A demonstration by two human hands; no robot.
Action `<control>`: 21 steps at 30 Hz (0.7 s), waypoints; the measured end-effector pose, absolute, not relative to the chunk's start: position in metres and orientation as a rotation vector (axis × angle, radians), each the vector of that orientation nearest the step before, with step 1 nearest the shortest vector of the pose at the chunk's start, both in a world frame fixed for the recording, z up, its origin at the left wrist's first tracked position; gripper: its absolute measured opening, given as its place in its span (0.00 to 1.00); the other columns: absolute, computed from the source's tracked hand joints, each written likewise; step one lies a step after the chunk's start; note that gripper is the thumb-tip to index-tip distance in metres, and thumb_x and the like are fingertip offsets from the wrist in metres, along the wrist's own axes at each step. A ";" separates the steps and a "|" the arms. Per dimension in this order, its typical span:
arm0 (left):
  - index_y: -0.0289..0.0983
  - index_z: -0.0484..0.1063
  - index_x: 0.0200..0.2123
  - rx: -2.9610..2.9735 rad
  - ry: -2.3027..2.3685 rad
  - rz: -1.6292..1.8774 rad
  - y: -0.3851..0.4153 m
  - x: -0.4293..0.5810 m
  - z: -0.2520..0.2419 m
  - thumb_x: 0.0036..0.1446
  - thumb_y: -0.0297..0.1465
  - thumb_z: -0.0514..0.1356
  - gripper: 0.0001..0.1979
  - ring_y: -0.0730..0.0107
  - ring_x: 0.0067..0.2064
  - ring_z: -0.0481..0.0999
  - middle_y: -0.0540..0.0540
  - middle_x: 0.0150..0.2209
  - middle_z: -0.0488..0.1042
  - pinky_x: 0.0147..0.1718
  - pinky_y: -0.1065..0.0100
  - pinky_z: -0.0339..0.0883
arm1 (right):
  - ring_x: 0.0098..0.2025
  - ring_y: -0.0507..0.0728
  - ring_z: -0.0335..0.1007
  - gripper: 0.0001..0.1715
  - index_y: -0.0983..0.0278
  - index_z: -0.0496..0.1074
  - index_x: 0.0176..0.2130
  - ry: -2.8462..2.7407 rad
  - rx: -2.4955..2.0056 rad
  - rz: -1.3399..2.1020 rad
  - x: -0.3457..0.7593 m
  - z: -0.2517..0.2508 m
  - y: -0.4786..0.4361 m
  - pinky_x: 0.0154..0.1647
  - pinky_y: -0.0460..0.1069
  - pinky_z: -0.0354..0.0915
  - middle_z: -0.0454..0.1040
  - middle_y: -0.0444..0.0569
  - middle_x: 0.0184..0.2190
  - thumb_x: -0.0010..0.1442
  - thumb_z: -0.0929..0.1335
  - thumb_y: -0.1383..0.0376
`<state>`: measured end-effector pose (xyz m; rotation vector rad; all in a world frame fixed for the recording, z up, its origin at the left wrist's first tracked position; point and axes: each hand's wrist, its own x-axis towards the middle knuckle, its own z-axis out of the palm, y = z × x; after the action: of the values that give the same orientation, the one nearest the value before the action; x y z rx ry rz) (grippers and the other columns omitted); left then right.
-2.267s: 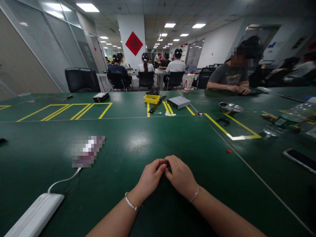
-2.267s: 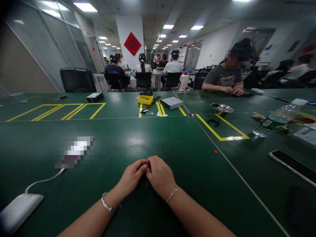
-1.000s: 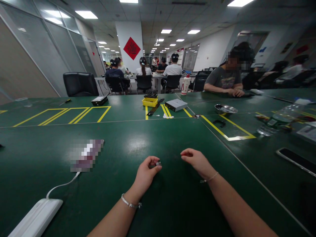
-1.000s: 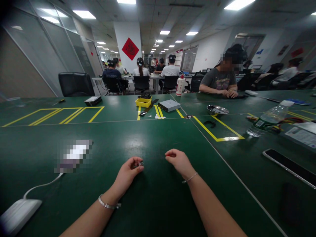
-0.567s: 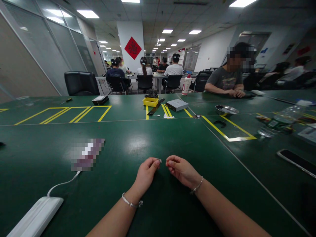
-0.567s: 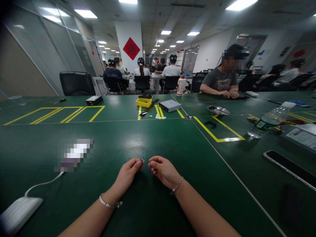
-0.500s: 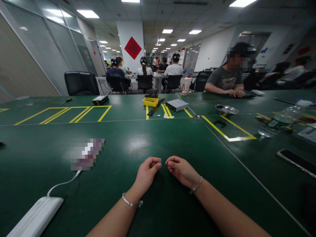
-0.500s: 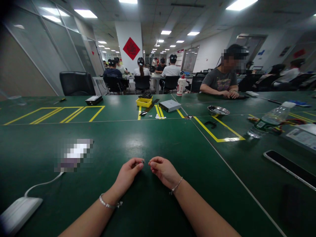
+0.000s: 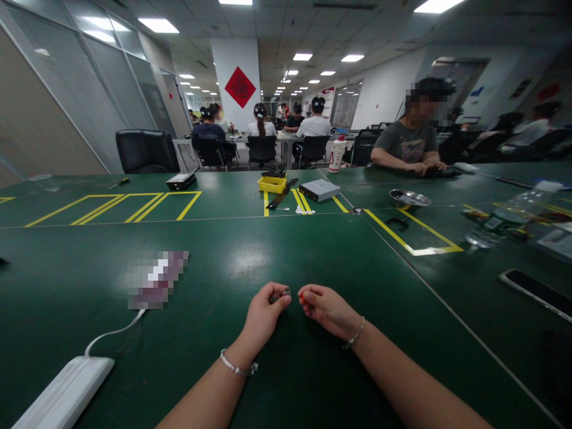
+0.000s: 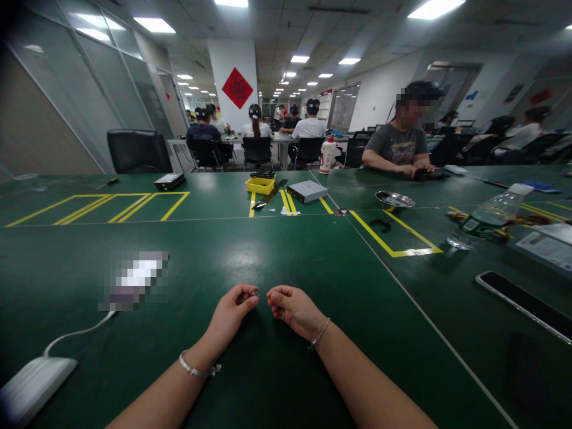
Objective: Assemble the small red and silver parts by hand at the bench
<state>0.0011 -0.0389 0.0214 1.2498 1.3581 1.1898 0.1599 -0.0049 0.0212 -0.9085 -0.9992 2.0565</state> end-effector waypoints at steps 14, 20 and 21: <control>0.36 0.66 0.21 1.438 1.395 1.148 -0.041 0.000 0.023 0.53 0.40 0.47 0.18 0.70 0.29 0.67 0.50 0.23 0.69 0.30 0.71 0.59 | 0.23 0.46 0.62 0.15 0.67 0.69 0.30 -1.227 -0.880 2.064 0.158 0.018 -0.008 0.27 0.45 0.58 0.70 0.43 0.25 0.38 0.72 0.68; 0.35 0.65 0.20 1.414 1.378 1.115 -0.042 0.002 0.025 0.54 0.40 0.47 0.18 0.72 0.27 0.66 0.51 0.21 0.67 0.28 0.72 0.58 | 0.23 0.46 0.61 0.09 0.67 0.71 0.26 -1.409 -0.938 1.988 0.159 0.016 -0.009 0.26 0.44 0.57 0.69 0.42 0.21 0.37 0.71 0.70; 0.35 0.66 0.21 1.415 1.386 1.109 -0.042 0.002 0.024 0.53 0.39 0.47 0.17 0.72 0.27 0.66 0.51 0.21 0.67 0.29 0.72 0.58 | 0.23 0.46 0.60 0.09 0.67 0.71 0.26 -1.428 -0.941 1.985 0.159 0.017 -0.009 0.26 0.44 0.57 0.70 0.42 0.22 0.38 0.70 0.70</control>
<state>0.0019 -0.0419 0.0238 1.4150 1.3858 1.1094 0.1592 -0.0089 0.0165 -0.9409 -1.4280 1.9850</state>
